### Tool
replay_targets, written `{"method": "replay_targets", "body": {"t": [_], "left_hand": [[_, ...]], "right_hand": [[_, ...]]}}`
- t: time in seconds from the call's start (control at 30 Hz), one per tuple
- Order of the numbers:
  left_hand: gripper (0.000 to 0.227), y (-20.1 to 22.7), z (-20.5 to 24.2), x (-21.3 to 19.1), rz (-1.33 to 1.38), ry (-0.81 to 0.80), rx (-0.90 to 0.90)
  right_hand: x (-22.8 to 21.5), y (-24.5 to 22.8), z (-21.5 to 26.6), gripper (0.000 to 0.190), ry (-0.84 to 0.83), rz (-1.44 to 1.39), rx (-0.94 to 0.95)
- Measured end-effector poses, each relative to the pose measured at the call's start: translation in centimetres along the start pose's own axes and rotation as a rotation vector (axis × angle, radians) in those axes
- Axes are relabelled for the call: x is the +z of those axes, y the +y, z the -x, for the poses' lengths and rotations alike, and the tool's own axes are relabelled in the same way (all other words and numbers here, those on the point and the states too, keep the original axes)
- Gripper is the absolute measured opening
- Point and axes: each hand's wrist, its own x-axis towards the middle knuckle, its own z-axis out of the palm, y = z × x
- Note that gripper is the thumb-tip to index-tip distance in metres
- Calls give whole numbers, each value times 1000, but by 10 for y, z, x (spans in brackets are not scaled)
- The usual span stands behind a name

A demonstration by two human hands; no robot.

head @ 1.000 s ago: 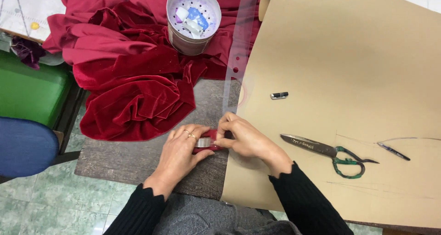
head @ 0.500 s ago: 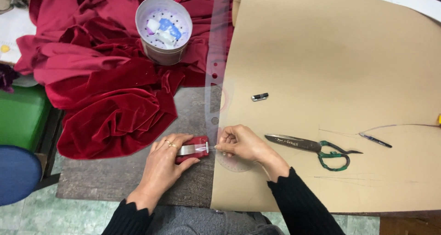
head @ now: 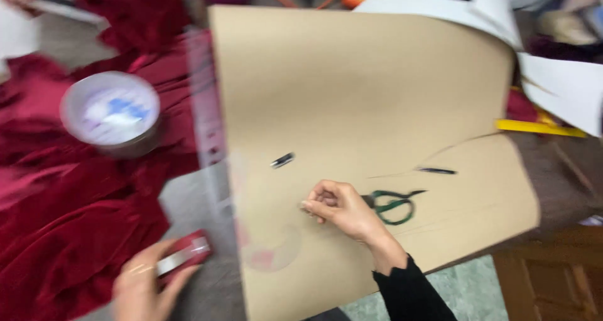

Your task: The person draws a curved line on a large sheet of brown paper using a black marker, then uses large scissors to cut along the drawn line to create a pattern piece.

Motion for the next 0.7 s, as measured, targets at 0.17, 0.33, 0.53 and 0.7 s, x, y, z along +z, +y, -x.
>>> {"method": "replay_targets", "body": {"t": [0.17, 0.33, 0.53, 0.7], "left_hand": [[98, 22, -8, 15, -361, 428, 72], [55, 208, -70, 112, 87, 200, -158], [58, 393, -133, 238, 633, -258, -411], [27, 468, -148, 273, 565, -381, -638]], "right_hand": [[-117, 29, 29, 10, 132, -137, -24], [-201, 44, 31, 11, 39, -78, -76], [-295, 73, 35, 9, -99, 55, -84], [-353, 107, 51, 8, -115, 60, -102]]}}
